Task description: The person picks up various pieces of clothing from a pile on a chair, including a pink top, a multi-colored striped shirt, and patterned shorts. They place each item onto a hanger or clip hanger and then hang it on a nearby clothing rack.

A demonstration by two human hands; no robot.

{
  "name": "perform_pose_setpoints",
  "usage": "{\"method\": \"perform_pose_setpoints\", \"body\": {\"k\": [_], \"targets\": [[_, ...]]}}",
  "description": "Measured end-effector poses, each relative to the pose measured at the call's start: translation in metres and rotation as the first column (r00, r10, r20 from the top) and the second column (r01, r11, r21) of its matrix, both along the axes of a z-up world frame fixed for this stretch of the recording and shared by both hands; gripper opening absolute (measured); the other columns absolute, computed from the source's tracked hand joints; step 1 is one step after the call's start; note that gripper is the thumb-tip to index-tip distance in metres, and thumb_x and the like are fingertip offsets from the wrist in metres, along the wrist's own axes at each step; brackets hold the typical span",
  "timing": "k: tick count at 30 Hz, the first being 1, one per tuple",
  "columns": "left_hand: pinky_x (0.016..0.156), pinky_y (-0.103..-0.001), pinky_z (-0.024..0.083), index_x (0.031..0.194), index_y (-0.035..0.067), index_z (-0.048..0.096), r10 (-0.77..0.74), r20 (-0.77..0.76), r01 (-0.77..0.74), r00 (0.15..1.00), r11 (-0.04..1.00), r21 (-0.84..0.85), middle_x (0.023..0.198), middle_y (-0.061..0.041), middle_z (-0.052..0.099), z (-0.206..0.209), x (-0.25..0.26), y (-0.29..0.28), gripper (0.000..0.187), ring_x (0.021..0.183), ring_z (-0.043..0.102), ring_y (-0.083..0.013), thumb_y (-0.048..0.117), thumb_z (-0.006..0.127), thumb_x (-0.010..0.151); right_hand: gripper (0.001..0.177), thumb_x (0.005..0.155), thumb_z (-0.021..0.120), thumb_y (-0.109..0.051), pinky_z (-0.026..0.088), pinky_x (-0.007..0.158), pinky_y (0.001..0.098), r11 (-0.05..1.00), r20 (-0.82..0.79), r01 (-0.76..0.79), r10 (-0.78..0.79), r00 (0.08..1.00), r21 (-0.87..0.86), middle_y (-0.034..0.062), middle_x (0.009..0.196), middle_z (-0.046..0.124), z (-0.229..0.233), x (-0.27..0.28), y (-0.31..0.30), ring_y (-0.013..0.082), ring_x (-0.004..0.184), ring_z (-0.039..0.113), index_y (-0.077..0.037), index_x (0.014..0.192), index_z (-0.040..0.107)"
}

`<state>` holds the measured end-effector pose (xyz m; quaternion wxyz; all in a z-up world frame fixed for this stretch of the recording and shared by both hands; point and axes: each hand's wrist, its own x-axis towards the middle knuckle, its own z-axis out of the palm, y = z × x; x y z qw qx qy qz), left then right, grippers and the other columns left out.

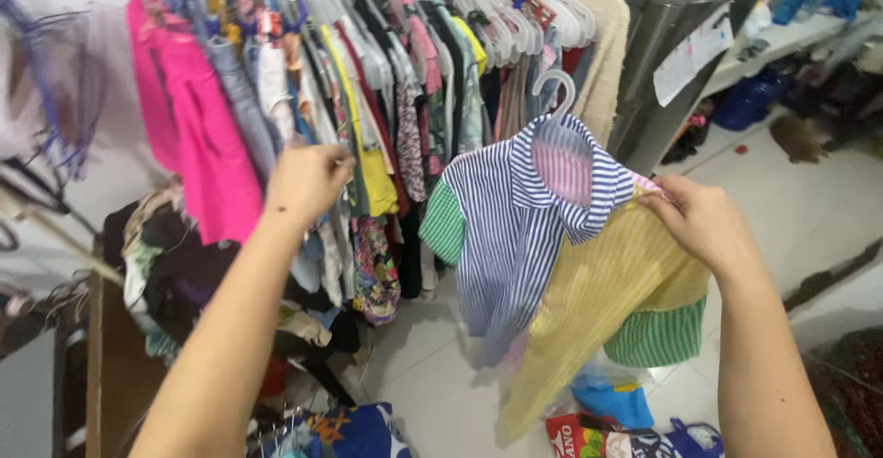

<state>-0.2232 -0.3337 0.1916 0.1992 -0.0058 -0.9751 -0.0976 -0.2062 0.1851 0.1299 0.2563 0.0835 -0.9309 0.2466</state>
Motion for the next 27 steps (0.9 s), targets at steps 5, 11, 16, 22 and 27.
{"method": "perform_pose_setpoints", "body": {"k": [5, 11, 16, 22, 27], "targets": [[0.098, -0.041, 0.051, 0.119, 0.013, 0.071, -0.32, -0.198, 0.341, 0.926, 0.936, 0.082, 0.124, -0.011, 0.069, -0.023, -0.052, 0.049, 0.03, 0.115, 0.064, -0.034, 0.015, 0.069, 0.09, 0.031, 0.092, 0.07, -0.036, 0.056, 0.074, 0.0443, 1.0, 0.031, 0.01, -0.011, 0.999, 0.016, 0.0155, 0.095, 0.075, -0.011, -0.025, 0.013, 0.0358, 0.084, 0.073, -0.018, 0.117, 0.075], [0.101, -0.044, 0.048, 0.12, 0.006, 0.067, -0.504, -0.245, 0.519, 0.829, 0.855, -0.001, 0.122, -0.016, 0.066, -0.06, -0.12, 0.119, 0.046, 0.118, 0.059, -0.0375, 0.009, 0.077, 0.075, 0.026, 0.093, 0.069, -0.029, 0.056, 0.071, 0.0412, 0.982, 0.026, -0.187, 0.186, 0.982, 0.015, 0.015, 0.094, 0.074, -0.02, -0.1, 0.043, 0.0328, 0.079, 0.072, -0.013, 0.113, 0.073], [0.094, -0.048, 0.048, 0.12, -0.002, 0.063, -0.511, -0.294, 0.522, 0.808, 0.852, -0.045, 0.116, -0.02, 0.067, -0.073, -0.197, 0.172, 0.056, 0.109, 0.06, -0.0415, 0.01, 0.079, 0.068, 0.025, 0.09, 0.068, -0.027, 0.055, 0.071, 0.0384, 0.941, 0.092, -0.339, 0.336, 0.937, 0.014, 0.0121, 0.09, 0.075, -0.009, -0.183, 0.076, 0.0289, 0.079, 0.073, -0.011, 0.109, 0.072], [0.087, -0.049, 0.05, 0.102, 0.002, 0.063, -0.54, -0.141, 0.558, 0.83, 0.809, 0.184, 0.101, -0.02, 0.067, -0.106, -0.259, 0.22, 0.014, 0.101, 0.063, -0.0406, 0.008, 0.067, 0.09, 0.033, 0.088, 0.067, -0.019, 0.058, 0.078, 0.0354, 0.877, 0.338, -0.474, 0.471, 0.815, -0.081, 0.0091, 0.103, 0.075, -0.004, -0.237, 0.113, 0.0228, 0.09, 0.073, -0.011, 0.12, 0.066], [0.088, -0.048, 0.05, 0.101, 0.005, 0.064, -0.578, -0.162, 0.592, 0.799, 0.804, 0.049, 0.099, -0.017, 0.067, -0.128, -0.287, 0.266, 0.013, 0.102, 0.063, -0.0391, 0.002, 0.063, 0.088, 0.06, 0.075, 0.078, -0.012, 0.053, 0.088, 0.0398, 0.732, 0.176, -0.681, 0.668, 0.723, 0.018, 0.0215, 0.117, 0.07, -0.042, -0.254, 0.098, 0.0331, 0.103, 0.069, -0.003, 0.13, 0.056]]}}
